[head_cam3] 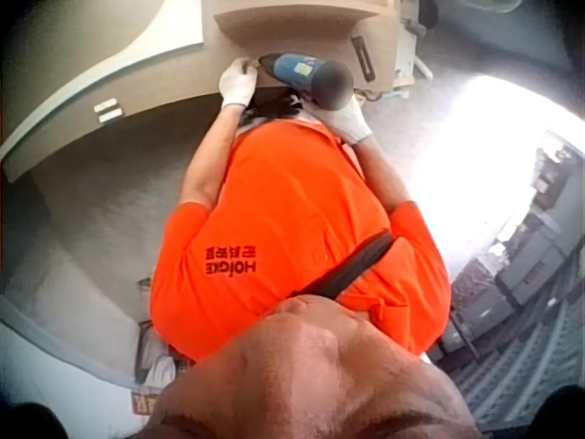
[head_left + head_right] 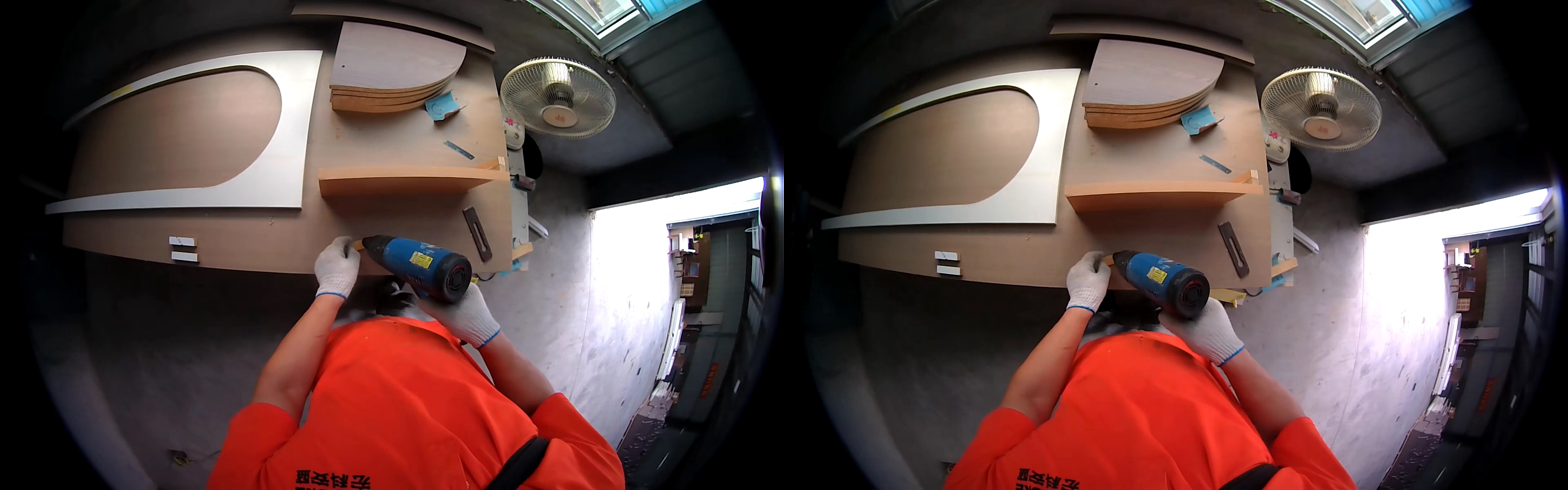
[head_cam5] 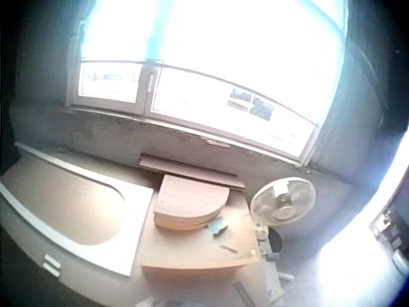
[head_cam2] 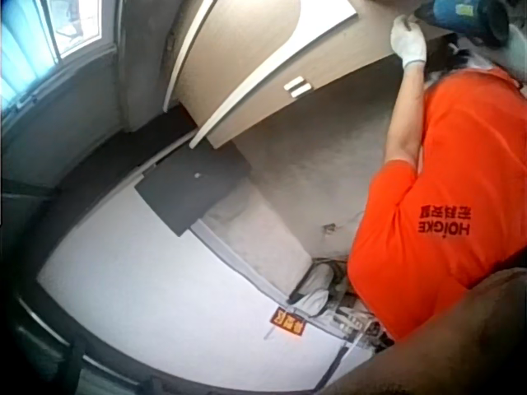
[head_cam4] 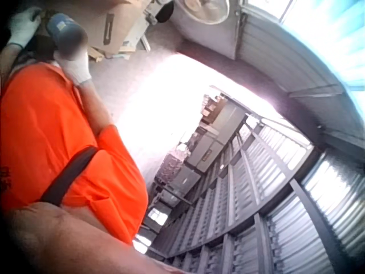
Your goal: The person assembles a wooden shelf by applying heat to the edges of a wooden board and attaching small wooden blocks. They use a heat gun to soften the material and a utility knife to trim excess pieces. The person works on a workbench in a workshop environment.
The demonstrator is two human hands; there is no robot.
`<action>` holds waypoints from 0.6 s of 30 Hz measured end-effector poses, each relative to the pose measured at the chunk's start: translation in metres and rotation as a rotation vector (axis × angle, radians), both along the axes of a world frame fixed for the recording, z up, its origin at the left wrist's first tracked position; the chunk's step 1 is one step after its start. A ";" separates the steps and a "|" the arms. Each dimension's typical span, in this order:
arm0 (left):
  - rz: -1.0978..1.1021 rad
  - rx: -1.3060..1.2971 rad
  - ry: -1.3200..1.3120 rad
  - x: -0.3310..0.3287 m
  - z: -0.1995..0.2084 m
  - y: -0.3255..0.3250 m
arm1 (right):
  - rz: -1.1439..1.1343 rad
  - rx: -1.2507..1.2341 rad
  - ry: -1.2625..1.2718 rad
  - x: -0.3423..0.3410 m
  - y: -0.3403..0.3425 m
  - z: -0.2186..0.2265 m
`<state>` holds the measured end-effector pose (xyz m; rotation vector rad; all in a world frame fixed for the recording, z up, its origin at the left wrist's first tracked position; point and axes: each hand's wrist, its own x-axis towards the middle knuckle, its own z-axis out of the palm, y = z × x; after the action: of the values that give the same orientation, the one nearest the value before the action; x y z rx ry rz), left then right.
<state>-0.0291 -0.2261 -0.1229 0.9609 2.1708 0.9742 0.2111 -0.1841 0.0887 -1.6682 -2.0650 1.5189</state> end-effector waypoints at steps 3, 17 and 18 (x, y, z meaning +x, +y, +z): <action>-0.005 0.043 0.064 0.000 0.000 0.000 | 0.023 -0.004 -0.031 -0.001 -0.002 0.000; 0.052 0.116 -0.120 -0.007 -0.001 -0.005 | -0.063 -0.037 -0.002 0.001 -0.003 0.012; 0.063 0.131 -0.124 -0.007 -0.003 -0.005 | -0.060 -0.061 -0.019 0.001 0.000 0.014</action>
<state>-0.0364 -0.2313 -0.1262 0.8719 2.0651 1.1868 0.2120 -0.1840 0.1027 -1.7562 -1.9778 1.5689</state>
